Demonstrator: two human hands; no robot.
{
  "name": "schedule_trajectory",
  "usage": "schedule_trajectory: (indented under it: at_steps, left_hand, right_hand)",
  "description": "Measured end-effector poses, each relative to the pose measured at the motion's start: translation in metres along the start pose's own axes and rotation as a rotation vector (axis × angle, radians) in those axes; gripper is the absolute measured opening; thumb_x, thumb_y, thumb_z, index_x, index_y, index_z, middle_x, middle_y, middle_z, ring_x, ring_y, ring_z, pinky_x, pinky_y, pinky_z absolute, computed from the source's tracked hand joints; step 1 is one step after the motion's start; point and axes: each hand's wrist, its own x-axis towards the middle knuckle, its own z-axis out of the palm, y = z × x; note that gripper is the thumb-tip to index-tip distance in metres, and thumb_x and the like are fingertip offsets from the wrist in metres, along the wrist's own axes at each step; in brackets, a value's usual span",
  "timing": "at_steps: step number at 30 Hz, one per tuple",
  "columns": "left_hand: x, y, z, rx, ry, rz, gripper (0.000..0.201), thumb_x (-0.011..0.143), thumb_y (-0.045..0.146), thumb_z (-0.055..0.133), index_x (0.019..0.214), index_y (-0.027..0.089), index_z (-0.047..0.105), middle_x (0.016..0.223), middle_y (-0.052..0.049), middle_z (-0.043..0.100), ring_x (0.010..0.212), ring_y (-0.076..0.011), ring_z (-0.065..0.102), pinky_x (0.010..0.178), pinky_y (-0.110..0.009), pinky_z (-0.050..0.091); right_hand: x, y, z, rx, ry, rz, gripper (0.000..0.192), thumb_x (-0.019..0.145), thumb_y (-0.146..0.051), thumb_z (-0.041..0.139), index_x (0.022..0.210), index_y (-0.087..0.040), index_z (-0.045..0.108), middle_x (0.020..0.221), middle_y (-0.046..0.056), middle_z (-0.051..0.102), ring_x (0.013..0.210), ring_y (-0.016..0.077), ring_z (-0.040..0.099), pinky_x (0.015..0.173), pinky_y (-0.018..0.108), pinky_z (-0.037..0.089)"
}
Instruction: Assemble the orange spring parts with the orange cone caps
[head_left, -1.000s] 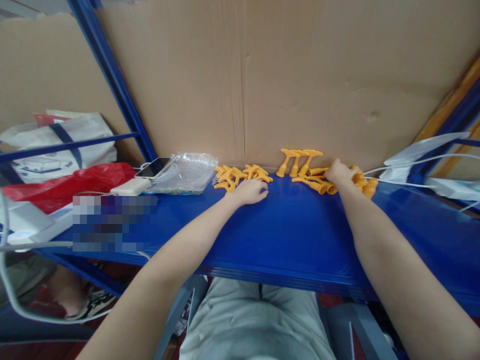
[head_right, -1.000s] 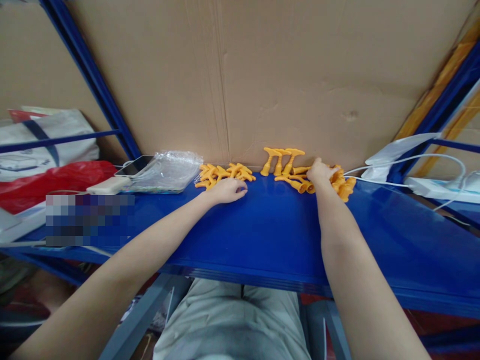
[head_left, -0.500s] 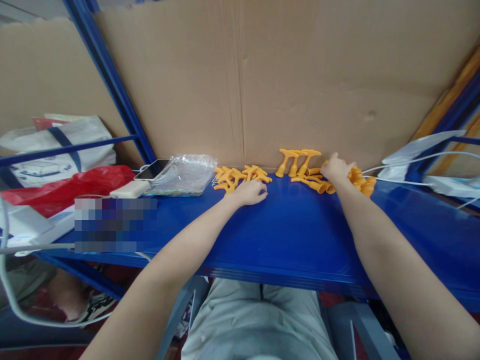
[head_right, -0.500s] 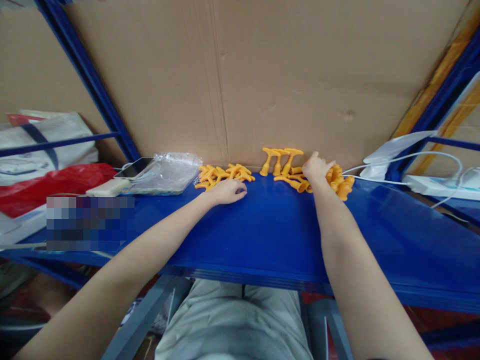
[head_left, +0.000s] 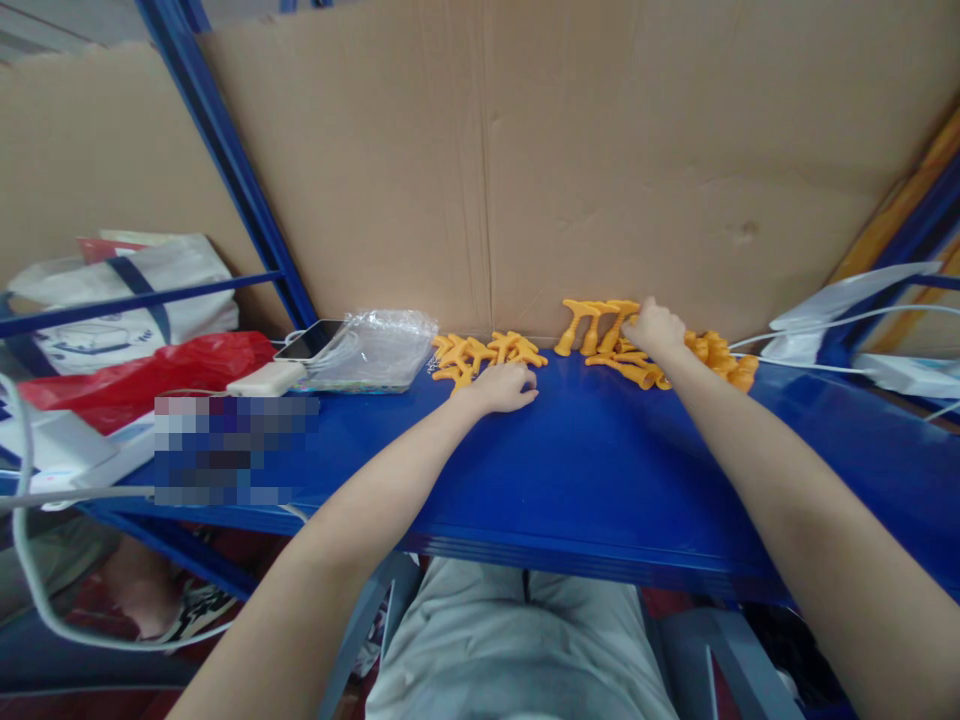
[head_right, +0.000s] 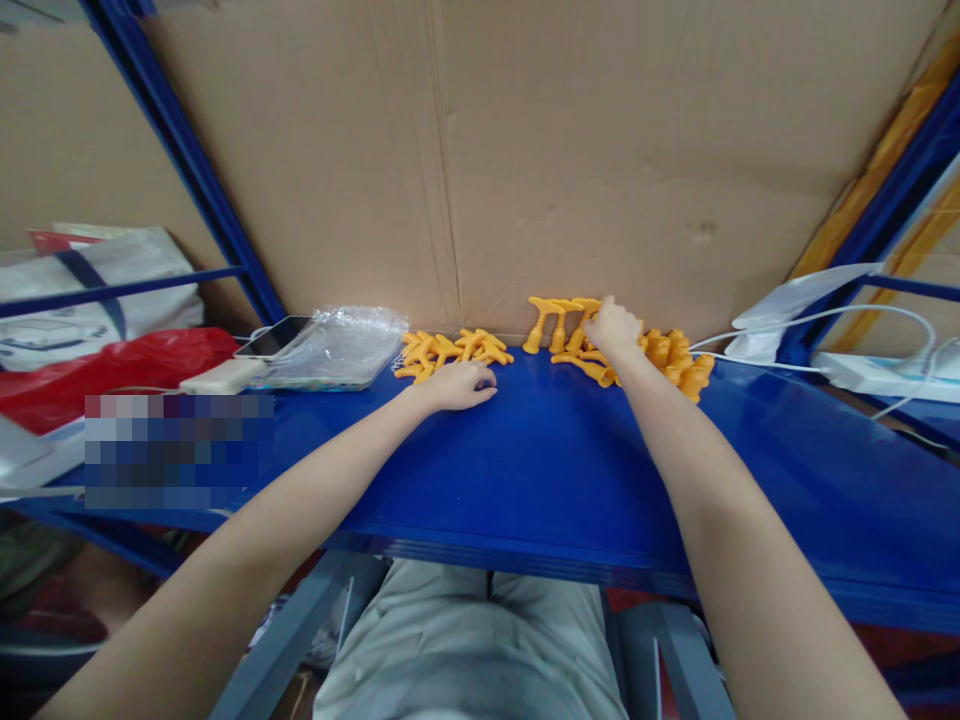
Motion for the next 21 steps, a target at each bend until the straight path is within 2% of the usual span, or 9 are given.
schedule_trajectory:
  at_steps: [6,9,12,16,21]
  left_hand:
    - [0.001,-0.001,0.000,0.004,-0.016,-0.010,0.033,0.098,0.032,0.052,0.118,0.022,0.076,0.121,-0.008,0.075,0.110,-0.0250,0.071,0.091,-0.032,0.055]
    - [0.000,0.000,-0.001,0.033,-0.015,-0.058,0.033,0.098,0.034,0.052,0.116,0.022,0.077,0.122,-0.008,0.075,0.114,-0.0267,0.070,0.090,-0.033,0.056]
    - [-0.002,0.003,-0.004,0.066,-0.016,-0.126,0.032,0.098,0.035,0.052,0.113,0.022,0.077,0.122,-0.010,0.076,0.117,-0.0292,0.070,0.093,-0.036,0.056]
    - [-0.004,0.006,-0.008,0.082,-0.035,-0.194,0.032,0.099,0.035,0.052,0.114,0.020,0.076,0.121,-0.012,0.077,0.117,-0.0310,0.071,0.096,-0.040,0.055]
    - [-0.003,0.001,-0.007,0.046,-0.037,-0.260,0.035,0.099,0.024,0.047,0.116,0.017,0.076,0.129,-0.015,0.074,0.121,-0.0316,0.069,0.099,-0.041,0.055]
  right_hand:
    - [-0.033,-0.020,-0.015,-0.157,-0.179,-0.210,0.042,0.091,-0.025,0.059,0.131,-0.011,0.067,0.130,0.022,0.071,0.123,0.0351,0.068,0.097,0.041,0.054]
    - [-0.055,-0.026,-0.022,-0.177,-0.255,-0.306,0.040,0.089,-0.028,0.066,0.126,-0.015,0.072,0.129,0.019,0.073,0.121,0.0343,0.069,0.095,0.040,0.054]
    - [-0.076,-0.025,-0.026,-0.180,-0.316,-0.391,0.032,0.091,-0.027,0.064,0.119,-0.017,0.075,0.123,0.016,0.075,0.117,0.0322,0.071,0.092,0.037,0.054]
    - [-0.095,-0.017,-0.023,-0.219,-0.293,-0.420,0.029,0.096,-0.036,0.060,0.111,-0.018,0.076,0.114,0.015,0.078,0.111,0.0309,0.073,0.085,0.035,0.055]
    - [-0.097,-0.007,-0.012,-0.244,-0.270,-0.427,0.024,0.096,-0.042,0.062,0.102,-0.021,0.075,0.099,0.010,0.080,0.103,0.0290,0.074,0.076,0.032,0.053]
